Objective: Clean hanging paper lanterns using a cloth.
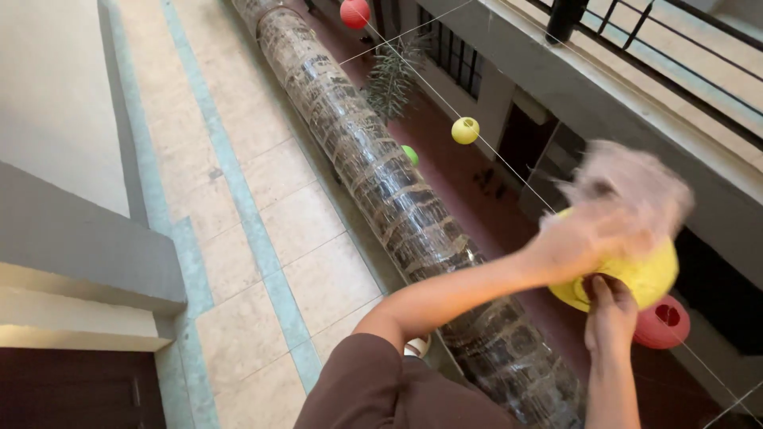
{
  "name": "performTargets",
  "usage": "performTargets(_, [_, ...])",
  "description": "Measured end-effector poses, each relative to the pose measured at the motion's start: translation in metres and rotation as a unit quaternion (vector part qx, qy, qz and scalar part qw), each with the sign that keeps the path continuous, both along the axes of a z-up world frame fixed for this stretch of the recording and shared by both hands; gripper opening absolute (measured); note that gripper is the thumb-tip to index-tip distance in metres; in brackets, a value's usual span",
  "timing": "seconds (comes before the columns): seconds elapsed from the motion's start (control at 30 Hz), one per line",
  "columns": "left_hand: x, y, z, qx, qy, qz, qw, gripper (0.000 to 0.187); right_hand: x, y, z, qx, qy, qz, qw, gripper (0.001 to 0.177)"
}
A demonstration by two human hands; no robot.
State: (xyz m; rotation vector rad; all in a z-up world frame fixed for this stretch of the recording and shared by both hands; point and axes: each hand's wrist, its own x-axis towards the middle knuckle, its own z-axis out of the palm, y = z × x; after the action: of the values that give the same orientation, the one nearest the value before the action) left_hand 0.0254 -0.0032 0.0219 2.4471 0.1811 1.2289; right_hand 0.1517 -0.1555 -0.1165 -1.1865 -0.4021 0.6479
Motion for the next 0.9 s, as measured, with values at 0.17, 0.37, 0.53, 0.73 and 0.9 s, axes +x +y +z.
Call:
performTargets(0.17, [-0.008, -0.009, -0.052, 0.157, 0.042, -0.080, 0.983, 0.063, -0.036, -0.004, 0.077, 0.040, 0.065, 0.003, 0.997, 0.044])
performTargets(0.37, [-0.025, 0.059, -0.065, 0.019, 0.218, -0.030, 0.975, 0.043, -0.002, -0.028, 0.064, 0.147, 0.038, -0.018, 0.988, 0.025])
performTargets(0.53, [-0.011, 0.041, 0.032, -0.090, -0.008, 0.025, 0.996, 0.041, 0.007, -0.010, 0.009, -0.030, 0.018, 0.037, 0.999, 0.039])
performTargets(0.73, [0.026, -0.011, -0.065, 0.136, 0.069, -0.069, 0.986, 0.046, -0.013, -0.012, 0.038, 0.038, 0.124, 0.073, 0.989, 0.044])
performTargets(0.9, [-0.005, 0.023, -0.068, 0.135, 0.277, -0.091, 0.947, 0.037, 0.001, -0.028, 0.054, 0.032, 0.086, 0.001, 0.996, 0.046])
